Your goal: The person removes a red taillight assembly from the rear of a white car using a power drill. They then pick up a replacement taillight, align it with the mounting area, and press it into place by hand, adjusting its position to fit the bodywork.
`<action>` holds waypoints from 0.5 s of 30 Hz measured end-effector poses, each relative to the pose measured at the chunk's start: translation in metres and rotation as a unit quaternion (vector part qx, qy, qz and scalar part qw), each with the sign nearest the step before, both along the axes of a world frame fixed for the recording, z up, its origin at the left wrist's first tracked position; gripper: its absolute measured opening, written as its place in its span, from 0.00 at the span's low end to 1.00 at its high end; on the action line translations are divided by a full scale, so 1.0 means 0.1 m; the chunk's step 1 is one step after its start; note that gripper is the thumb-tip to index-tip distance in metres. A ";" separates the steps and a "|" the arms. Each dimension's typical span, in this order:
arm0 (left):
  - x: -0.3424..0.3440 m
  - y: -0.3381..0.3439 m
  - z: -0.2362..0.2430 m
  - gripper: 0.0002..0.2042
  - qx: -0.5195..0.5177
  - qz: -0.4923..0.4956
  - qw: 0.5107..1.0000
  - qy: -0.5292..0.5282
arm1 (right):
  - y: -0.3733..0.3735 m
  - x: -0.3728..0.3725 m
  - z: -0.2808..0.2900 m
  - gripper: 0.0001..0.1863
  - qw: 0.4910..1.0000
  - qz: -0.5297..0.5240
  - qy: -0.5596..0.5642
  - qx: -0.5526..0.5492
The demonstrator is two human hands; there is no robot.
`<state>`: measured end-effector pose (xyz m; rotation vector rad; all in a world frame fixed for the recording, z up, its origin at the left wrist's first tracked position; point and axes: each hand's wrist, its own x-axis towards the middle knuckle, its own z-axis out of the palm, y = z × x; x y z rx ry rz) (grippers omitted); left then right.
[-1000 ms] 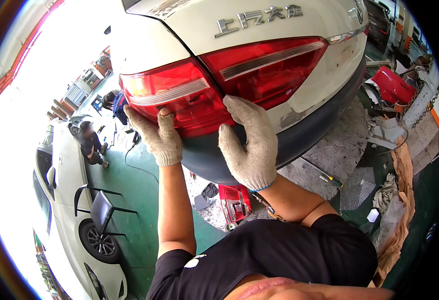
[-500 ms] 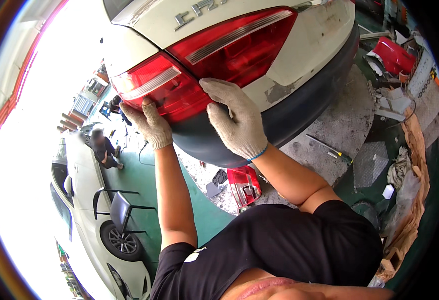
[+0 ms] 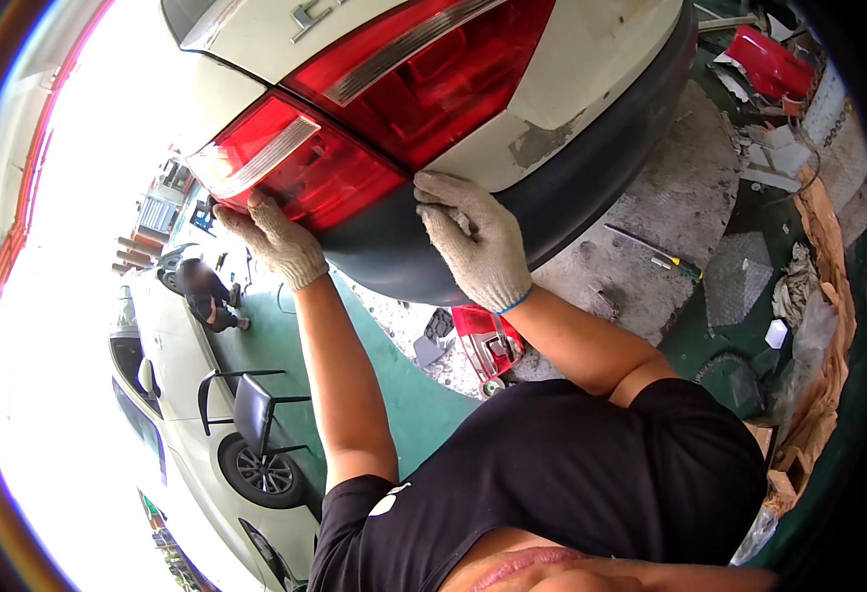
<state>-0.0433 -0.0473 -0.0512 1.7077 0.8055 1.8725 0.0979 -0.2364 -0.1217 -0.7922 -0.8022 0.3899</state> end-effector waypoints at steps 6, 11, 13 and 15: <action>-0.04 0.14 -0.11 0.37 0.046 0.029 0.998 -0.005 | 0.21 -0.01 -0.07 0.14 0.998 -0.033 0.037 -0.024; -0.03 0.13 -0.15 0.38 0.083 0.090 0.992 0.018 | 0.26 -0.06 -0.08 0.11 0.997 -0.082 0.001 -0.007; -0.04 -0.04 -0.01 0.40 0.163 0.114 0.977 0.075 | 0.28 -0.05 -0.08 0.10 0.995 -0.093 -0.019 -0.002; -0.06 -0.17 0.20 0.41 0.293 0.184 0.924 0.166 | 0.31 -0.03 -0.11 0.10 0.993 -0.106 -0.047 -0.002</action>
